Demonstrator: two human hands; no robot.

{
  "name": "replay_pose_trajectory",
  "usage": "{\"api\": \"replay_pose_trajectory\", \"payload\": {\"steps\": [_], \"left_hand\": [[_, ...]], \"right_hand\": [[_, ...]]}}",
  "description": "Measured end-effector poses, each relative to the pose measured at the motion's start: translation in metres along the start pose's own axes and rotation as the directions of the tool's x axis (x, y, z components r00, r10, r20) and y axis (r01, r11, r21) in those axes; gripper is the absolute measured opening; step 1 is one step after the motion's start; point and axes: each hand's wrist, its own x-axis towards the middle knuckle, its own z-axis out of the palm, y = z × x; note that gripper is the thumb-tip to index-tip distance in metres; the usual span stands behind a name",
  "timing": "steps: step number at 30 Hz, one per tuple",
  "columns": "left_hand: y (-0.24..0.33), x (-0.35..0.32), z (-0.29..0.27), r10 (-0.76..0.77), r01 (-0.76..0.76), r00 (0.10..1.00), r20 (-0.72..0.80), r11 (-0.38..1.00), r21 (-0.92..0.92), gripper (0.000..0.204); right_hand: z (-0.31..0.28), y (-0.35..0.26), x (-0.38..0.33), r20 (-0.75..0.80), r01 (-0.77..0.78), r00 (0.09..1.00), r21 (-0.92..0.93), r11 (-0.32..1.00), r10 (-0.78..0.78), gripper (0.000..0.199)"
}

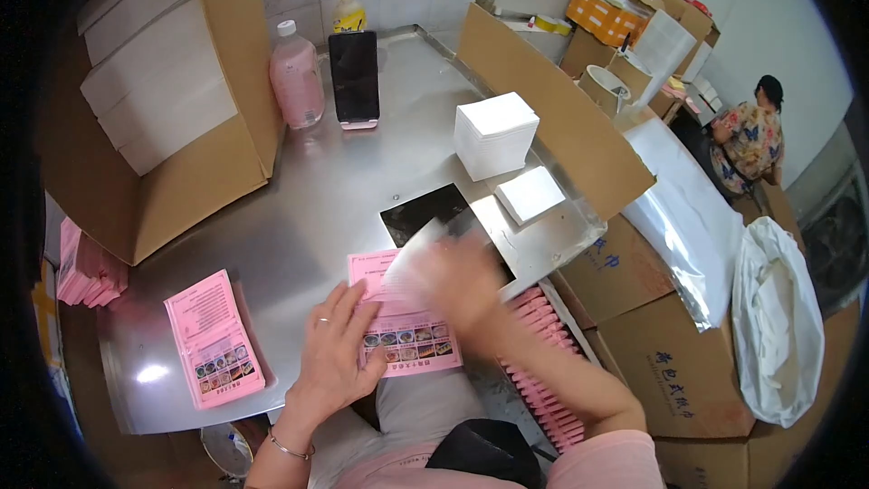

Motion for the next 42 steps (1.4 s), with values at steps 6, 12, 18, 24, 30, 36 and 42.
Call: {"api": "replay_pose_trajectory", "payload": {"steps": [6,12,18,24,30,36,42], "left_hand": [[0.014,0.015,0.017,-0.151,0.154,0.983,-0.105,0.988,0.023,0.078],[0.010,0.012,0.005,-0.197,0.217,0.974,-0.112,0.954,0.205,0.079],[0.018,0.012,0.008,-0.219,0.255,0.963,-0.158,0.932,0.259,0.057],[0.017,0.009,-0.002,-0.153,0.166,0.985,-0.075,0.958,0.236,0.055],[0.019,0.015,0.004,-0.112,0.111,0.994,-0.014,0.955,0.275,0.048],[-0.001,0.010,-0.011,-0.068,0.070,0.997,0.023,0.996,-0.063,0.058],[0.031,0.017,-0.006,-0.112,0.113,0.994,0.011,0.993,-0.044,0.094]], "right_hand": [[0.019,-0.037,0.048,0.251,-0.144,0.958,0.009,0.990,0.137,0.027],[0.010,-0.041,0.029,-0.047,-0.076,0.994,0.403,0.912,0.103,0.027],[0.005,0.094,-0.026,-0.184,-0.565,0.821,-0.407,0.718,0.541,0.027],[0.009,0.103,-0.028,-0.169,-0.621,0.783,-0.243,0.745,0.598,0.012],[0.004,0.106,-0.033,-0.242,-0.624,0.772,-0.107,0.774,0.588,0.021],[-0.013,-0.043,0.018,0.102,-0.048,0.994,0.093,0.995,0.038,0.041],[0.035,-0.043,0.052,0.198,-0.201,0.965,0.125,0.972,0.174,0.020]]}}
